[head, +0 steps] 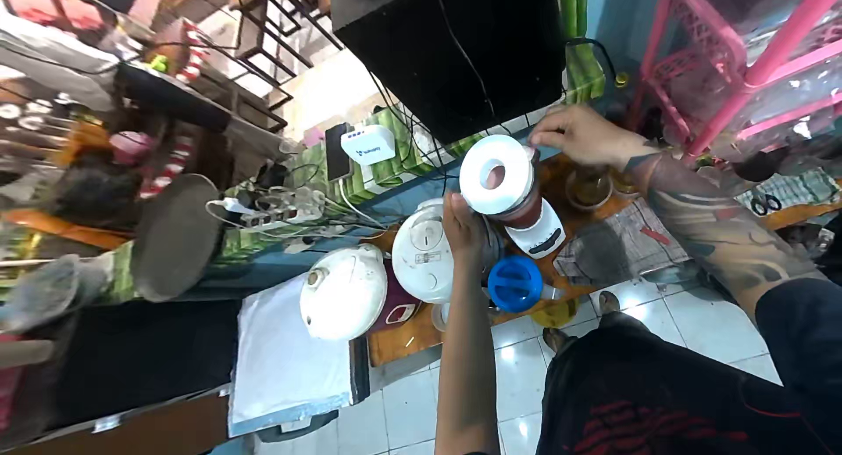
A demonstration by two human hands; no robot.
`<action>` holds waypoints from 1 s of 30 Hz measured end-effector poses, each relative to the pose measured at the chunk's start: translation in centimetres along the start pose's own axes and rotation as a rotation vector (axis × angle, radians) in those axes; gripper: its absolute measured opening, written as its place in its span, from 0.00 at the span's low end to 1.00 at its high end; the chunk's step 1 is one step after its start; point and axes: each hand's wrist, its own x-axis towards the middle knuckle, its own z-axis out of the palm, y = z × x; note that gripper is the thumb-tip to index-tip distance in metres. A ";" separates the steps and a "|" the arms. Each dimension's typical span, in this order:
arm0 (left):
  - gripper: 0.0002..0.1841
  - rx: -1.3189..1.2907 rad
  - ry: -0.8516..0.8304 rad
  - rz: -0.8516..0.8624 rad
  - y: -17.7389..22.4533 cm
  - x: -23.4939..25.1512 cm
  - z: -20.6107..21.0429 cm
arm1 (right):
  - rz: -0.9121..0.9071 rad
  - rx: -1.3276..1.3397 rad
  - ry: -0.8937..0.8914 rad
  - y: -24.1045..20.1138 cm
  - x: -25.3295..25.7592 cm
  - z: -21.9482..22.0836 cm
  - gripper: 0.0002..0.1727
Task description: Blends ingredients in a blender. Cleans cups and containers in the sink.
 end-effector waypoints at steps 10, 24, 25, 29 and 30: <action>0.27 -0.054 0.018 -0.039 -0.1 -0.2 0.2 | -0.164 -0.079 0.027 -0.7 2.0 -1.9 0.17; 0.28 0.007 0.067 -0.049 0.2 -0.5 0.7 | -0.207 -0.178 -0.035 1.9 -2.1 0.3 0.31; 0.29 0.022 0.061 -0.044 0.3 -0.5 0.6 | -0.195 -0.153 0.000 2.2 -2.3 0.5 0.28; 0.29 0.000 0.065 -0.050 0.0 -0.6 0.5 | -0.149 -0.060 0.100 1.9 -2.5 1.3 0.19; 0.28 -0.011 0.064 -0.056 0.0 -0.6 0.5 | -0.150 -0.054 0.106 1.6 -2.5 1.4 0.19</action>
